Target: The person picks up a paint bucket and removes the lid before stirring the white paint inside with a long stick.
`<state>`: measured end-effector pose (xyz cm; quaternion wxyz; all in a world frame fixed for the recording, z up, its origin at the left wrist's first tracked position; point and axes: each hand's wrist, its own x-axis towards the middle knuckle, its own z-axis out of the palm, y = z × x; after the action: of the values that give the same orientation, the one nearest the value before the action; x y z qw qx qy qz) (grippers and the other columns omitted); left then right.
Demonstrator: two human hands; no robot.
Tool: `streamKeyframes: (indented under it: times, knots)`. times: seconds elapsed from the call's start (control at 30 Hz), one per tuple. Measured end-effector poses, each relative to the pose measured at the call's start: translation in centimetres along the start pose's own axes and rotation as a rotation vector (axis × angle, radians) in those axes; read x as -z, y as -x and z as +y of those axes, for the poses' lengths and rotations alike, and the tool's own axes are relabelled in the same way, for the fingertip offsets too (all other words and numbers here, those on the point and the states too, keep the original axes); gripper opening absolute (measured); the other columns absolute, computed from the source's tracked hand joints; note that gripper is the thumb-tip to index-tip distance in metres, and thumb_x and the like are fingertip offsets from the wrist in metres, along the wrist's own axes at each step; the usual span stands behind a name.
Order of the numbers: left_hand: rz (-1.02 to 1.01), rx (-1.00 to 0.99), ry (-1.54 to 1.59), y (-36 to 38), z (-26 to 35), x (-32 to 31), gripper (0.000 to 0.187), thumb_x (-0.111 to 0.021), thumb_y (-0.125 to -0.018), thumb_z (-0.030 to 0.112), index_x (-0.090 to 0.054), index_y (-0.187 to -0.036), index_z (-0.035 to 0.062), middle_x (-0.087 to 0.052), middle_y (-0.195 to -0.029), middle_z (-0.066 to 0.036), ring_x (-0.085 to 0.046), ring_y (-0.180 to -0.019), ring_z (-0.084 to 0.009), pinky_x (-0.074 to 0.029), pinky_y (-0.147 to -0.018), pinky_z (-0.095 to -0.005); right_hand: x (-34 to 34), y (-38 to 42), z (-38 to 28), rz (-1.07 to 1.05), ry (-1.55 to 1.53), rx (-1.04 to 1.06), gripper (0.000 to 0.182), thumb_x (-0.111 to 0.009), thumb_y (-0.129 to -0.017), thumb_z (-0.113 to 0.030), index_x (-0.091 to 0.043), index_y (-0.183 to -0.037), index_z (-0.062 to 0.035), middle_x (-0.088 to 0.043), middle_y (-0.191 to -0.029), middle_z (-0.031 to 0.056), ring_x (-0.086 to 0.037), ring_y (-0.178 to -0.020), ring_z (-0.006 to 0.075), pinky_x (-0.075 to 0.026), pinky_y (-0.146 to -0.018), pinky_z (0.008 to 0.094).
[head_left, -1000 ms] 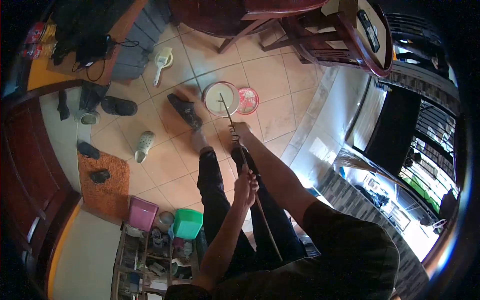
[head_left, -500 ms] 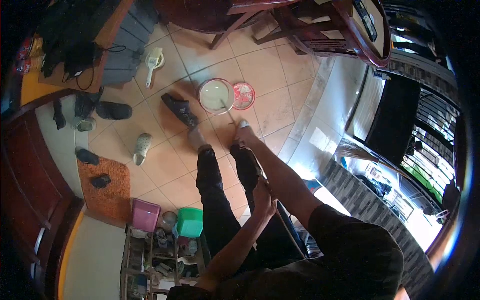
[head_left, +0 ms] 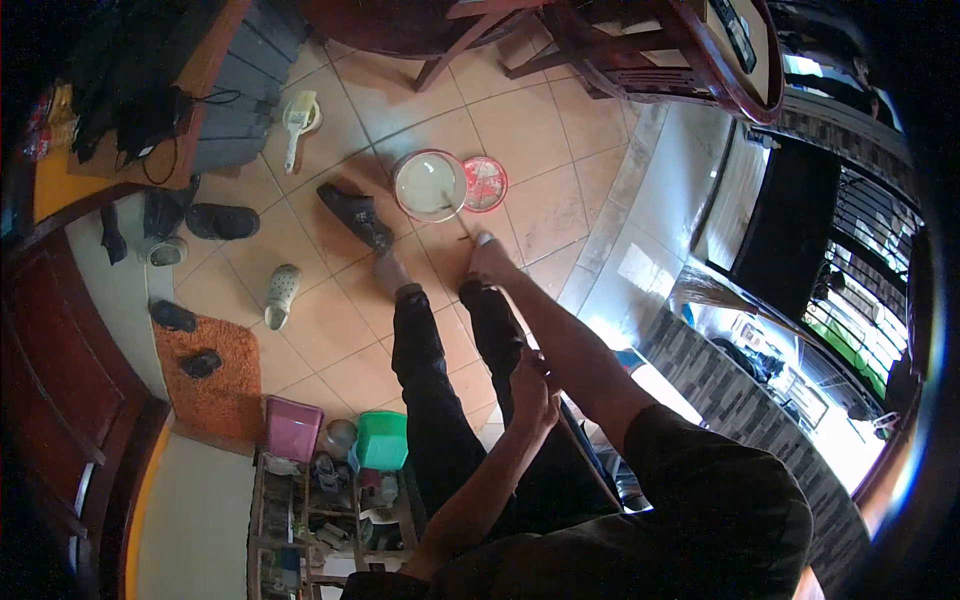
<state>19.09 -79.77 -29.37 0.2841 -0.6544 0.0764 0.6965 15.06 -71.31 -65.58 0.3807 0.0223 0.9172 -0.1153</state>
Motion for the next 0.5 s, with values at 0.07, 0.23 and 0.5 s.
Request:
streamKeyframes:
  times: [0.07,0.23,0.5]
  knots:
    - [-0.119,-0.016,0.009,-0.5,0.4,-0.5,0.026,-0.035,-0.093,0.028,-0.047,-0.079,0.0097,-0.041,-0.055,0.001,-0.034,-0.037,-0.0058,-0.027,-0.032,-0.0187,-4.7,-5.7,2.7,-0.029,0.442,0.325,0.016,-0.058,-0.072,-0.024,-0.059,-0.072,-0.0078,-0.061,-0.071,0.0077,-0.059,-0.066,0.0260,-0.047,-0.061,0.0384]
    - [-0.268,-0.128,0.042,-2.5,2.1,0.5,0.025,-0.036,-0.093,0.027,-0.048,-0.081,0.0084,-0.043,-0.057,0.001,-0.034,-0.038,-0.0047,-0.027,-0.034,-0.0180,3.5,-3.2,-2.5,0.070,0.561,0.412,0.009,-0.061,-0.066,-0.019,-0.061,-0.063,-0.0107,-0.060,-0.060,0.0048,-0.058,-0.056,0.0210,-0.041,-0.047,0.0355]
    - [-0.100,-0.018,-0.057,-0.8,0.6,-0.2,0.024,-0.042,-0.091,0.034,-0.048,-0.078,0.0155,-0.043,-0.052,0.004,-0.034,-0.034,-0.0059,-0.025,-0.028,-0.0195,8.2,0.4,-3.8,-0.079,-0.313,-0.220,0.024,-0.058,-0.068,-0.026,-0.059,-0.073,-0.0018,-0.059,-0.071,0.0207,-0.059,-0.072,0.0341,-0.047,-0.063,0.0431]
